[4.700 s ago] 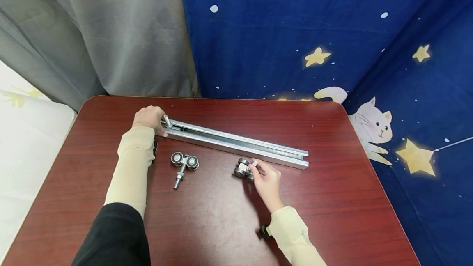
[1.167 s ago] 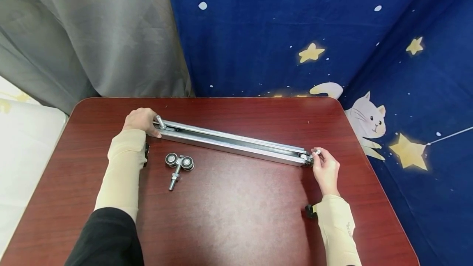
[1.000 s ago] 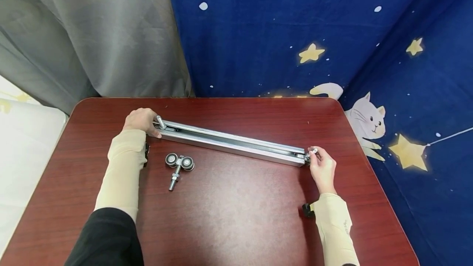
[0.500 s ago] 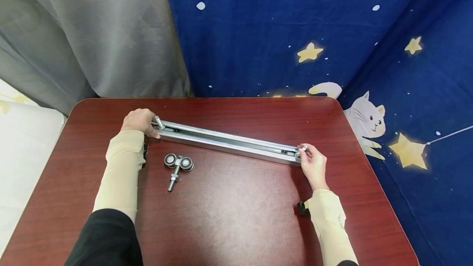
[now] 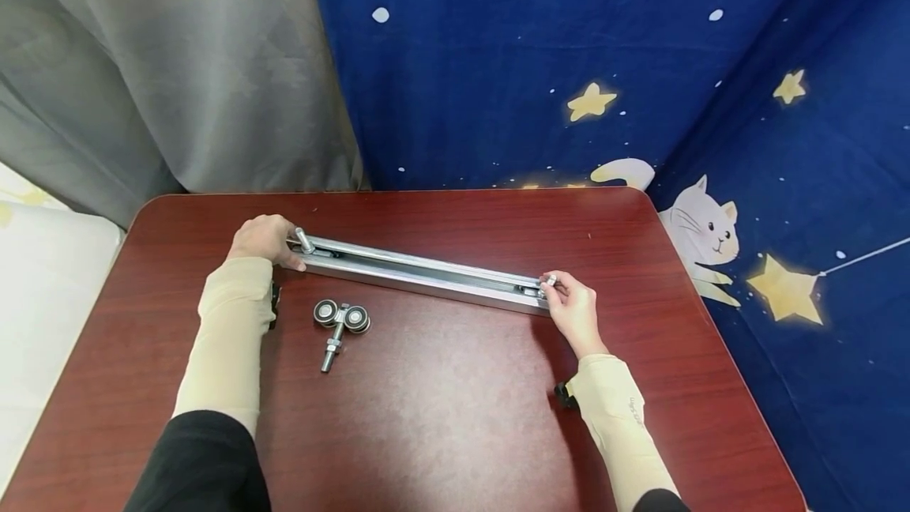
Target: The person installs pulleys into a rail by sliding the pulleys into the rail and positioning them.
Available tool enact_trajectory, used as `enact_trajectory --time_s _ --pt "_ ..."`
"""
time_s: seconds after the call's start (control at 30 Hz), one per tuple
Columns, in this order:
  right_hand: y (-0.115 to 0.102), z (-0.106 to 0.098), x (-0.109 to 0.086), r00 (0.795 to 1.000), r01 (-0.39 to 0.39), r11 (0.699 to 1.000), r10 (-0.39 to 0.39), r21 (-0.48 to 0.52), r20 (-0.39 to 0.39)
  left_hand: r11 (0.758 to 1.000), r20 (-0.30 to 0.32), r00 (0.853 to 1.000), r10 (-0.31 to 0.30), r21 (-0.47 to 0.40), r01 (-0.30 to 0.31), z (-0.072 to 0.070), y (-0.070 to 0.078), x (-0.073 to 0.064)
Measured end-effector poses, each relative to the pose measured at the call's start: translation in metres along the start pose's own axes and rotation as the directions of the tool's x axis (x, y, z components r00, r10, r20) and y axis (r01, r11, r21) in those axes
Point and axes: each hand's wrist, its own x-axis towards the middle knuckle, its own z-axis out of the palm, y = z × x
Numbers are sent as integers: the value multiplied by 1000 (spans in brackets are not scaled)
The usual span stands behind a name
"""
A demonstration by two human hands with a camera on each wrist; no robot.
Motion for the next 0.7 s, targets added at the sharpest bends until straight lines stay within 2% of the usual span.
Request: enact_trajectory --time_s 0.13,0.23,0.3,0.33,0.43,0.5,0.57,0.63,0.7 --pt "-1 -9 2 996 -30 999 27 30 87 1000 -5 1000 9 6 -9 1 6 -1" --pt "0 -26 7 979 -40 999 44 -26 198 1000 -16 1000 24 13 -24 1 11 -3" --pt "2 -39 13 953 -47 990 83 -130 291 999 -25 999 33 12 -33 1 15 -3" --pt "4 -45 16 933 -43 979 111 -198 343 999 -31 999 39 12 -38 1 16 -3" --pt "10 -58 24 851 24 911 197 -412 486 998 -41 997 62 15 -61 0 19 -2" --pt "12 -60 29 799 77 871 237 -485 552 997 -46 996 73 19 -72 -1 18 -2" --pt "13 -58 32 777 108 847 255 -520 576 996 -51 995 86 14 -86 0 15 -3" --pt "11 -55 33 774 94 843 273 -530 572 995 -41 994 102 -10 -102 0 10 -5" --pt "10 -52 33 774 76 840 290 -537 563 991 -3 993 122 -62 -122 0 4 -9"
